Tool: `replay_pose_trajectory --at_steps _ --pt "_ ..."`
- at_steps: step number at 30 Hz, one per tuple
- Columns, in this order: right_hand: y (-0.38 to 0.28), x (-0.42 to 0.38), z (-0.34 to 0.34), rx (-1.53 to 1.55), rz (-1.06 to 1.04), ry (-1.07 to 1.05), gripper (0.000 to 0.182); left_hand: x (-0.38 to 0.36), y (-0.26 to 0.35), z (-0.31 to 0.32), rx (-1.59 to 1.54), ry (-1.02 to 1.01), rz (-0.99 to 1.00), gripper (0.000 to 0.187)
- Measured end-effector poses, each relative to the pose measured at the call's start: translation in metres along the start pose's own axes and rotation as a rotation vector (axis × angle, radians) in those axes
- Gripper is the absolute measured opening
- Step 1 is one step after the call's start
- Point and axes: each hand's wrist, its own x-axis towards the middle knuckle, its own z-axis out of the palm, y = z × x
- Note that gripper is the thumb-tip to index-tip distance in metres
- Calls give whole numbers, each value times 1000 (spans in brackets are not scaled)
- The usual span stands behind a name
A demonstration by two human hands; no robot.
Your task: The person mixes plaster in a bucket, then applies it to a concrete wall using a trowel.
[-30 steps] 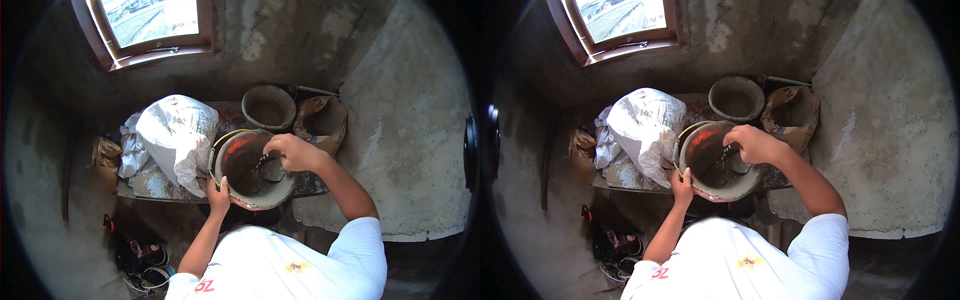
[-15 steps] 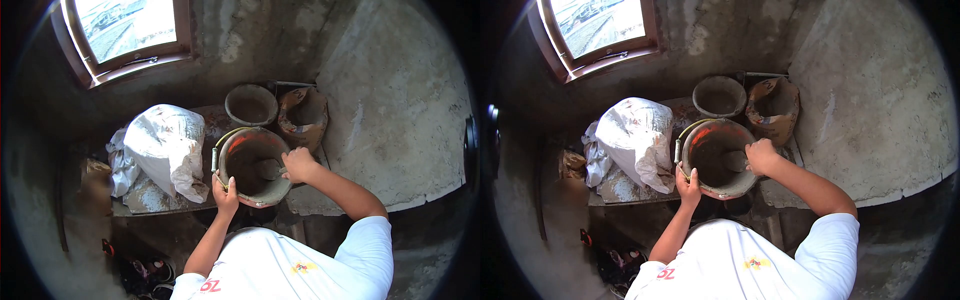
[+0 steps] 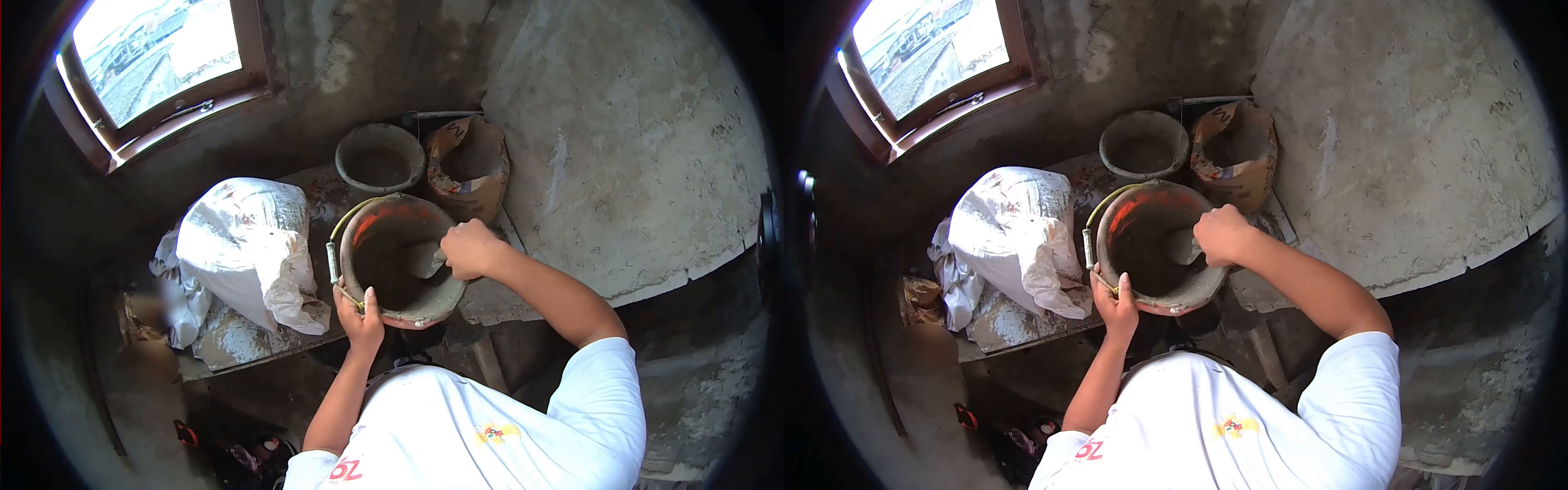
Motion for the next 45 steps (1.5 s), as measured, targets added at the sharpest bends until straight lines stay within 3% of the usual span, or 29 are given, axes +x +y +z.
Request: replay_pose_trajectory --at_steps 3,8,12,15,19,22,24,26,32,34,37,45 --pt "4 -1 -2 151 89 105 27 3 3 0 -37 31 0 28" --pt "-18 3 11 394 51 39 34 1 -2 0 -43 -28 42 29" --pt "-22 -11 6 236 -73 -61 30 0 -7 3 -41 -13 25 30" --pt "-14 -14 -20 -143 -73 36 20 -3 -11 3 -48 -10 1 34" --pt "-13 10 -10 -261 -89 203 16 -4 0 6 43 -34 71 33" --pt "-22 17 8 -301 -151 180 16 -2 2 9 22 -22 64 32" --pt "-29 8 -2 -272 -159 120 19 -3 6 9 102 -5 109 32" --pt "-37 -3 -21 -249 -252 -120 23 -4 11 10 82 -14 80 32" --pt "-13 -4 -20 42 -162 -49 28 -2 10 13 118 -40 128 31" --pt "-2 -6 -3 243 -57 121 29 -1 10 11 131 -31 124 30" --pt "3 -6 19 324 82 164 28 0 5 9 102 -14 84 29" --pt "5 -12 40 408 -53 64 24 -2 -4 7 73 80 -53 27"
